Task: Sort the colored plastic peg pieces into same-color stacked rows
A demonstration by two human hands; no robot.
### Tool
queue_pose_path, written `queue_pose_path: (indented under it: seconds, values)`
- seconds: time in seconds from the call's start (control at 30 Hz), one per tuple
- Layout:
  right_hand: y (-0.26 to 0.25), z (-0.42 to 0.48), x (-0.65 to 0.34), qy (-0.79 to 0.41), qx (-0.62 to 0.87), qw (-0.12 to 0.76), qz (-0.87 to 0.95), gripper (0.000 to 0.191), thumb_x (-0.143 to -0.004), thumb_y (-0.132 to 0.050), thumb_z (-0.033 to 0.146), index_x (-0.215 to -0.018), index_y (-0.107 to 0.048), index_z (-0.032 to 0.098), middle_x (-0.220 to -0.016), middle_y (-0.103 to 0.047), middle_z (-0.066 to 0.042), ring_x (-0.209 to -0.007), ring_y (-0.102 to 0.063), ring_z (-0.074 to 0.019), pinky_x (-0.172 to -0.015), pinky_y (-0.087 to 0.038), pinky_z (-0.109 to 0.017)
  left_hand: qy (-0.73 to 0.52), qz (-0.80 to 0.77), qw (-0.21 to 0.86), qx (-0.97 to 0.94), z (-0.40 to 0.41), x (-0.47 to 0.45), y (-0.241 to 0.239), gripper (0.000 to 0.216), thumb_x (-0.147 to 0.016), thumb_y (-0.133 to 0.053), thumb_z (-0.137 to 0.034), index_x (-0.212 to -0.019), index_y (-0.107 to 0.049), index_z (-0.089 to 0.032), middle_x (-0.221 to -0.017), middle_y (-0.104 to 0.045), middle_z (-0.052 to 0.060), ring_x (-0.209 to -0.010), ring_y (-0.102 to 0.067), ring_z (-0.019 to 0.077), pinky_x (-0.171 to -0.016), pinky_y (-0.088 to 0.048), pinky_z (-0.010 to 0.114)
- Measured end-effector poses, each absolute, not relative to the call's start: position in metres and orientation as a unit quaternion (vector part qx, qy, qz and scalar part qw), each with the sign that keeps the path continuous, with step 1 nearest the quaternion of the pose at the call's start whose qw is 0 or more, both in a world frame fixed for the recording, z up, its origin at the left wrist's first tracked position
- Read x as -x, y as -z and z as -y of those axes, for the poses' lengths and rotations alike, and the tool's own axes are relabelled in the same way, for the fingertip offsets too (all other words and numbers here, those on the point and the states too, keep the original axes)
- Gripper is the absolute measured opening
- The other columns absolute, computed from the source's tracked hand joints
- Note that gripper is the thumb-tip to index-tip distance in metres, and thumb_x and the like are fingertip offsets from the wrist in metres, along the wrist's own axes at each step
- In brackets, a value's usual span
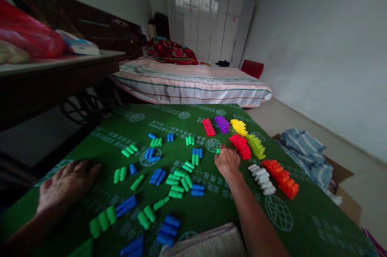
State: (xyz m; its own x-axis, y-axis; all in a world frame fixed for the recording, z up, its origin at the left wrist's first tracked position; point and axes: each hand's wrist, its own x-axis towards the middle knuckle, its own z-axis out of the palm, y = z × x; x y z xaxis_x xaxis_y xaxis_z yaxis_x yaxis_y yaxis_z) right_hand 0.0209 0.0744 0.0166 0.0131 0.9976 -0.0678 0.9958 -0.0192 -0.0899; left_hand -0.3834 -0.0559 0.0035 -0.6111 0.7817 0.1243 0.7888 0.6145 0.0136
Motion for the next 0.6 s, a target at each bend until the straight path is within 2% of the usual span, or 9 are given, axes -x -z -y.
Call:
queue_pose_path:
  seconds: [0.33,0.5,0.6]
  values:
    - [0.006,-0.078,-0.033,-0.048,0.683,0.036,0.728,0.042,-0.086,-0.055,0.035,-0.124,-0.054,0.019,-0.111,-0.068,-0.011,-0.103,-0.063,-0.0233,-0.081,-0.047,-0.031,0.013,0.904,0.041,0.424,0.055,0.381,-0.006,0.075,-0.085,-0.003,-0.058,-0.134,-0.038,-0.013,-0.144,-0.037,0.017,-0.135,-0.03,0.0341,-0.107,-0.027,0.051]
    - [0.009,-0.091,-0.038,-0.043,0.646,0.027,0.761,0.035,-0.085,-0.054,0.022,-0.12,-0.059,0.02,-0.114,-0.066,-0.009,-0.104,-0.062,-0.0211,-0.082,-0.046,-0.028,0.016,0.908,0.029,0.418,0.055,0.378,-0.009,0.08,-0.082,0.001,-0.059,-0.134,-0.038,-0.013,-0.145,-0.036,0.017,-0.135,-0.029,0.0336,-0.107,-0.026,0.05]
    - [0.008,-0.097,-0.039,-0.037,0.635,0.031,0.771,0.04,-0.084,-0.051,0.013,-0.122,-0.06,0.023,-0.118,-0.063,-0.008,-0.106,-0.061,-0.0189,-0.084,-0.044,-0.026,0.017,0.908,0.032,0.417,0.055,0.379,-0.009,0.084,-0.08,0.003,-0.061,-0.135,-0.037,-0.012,-0.146,-0.035,0.017,-0.135,-0.029,0.034,-0.107,-0.026,0.051]
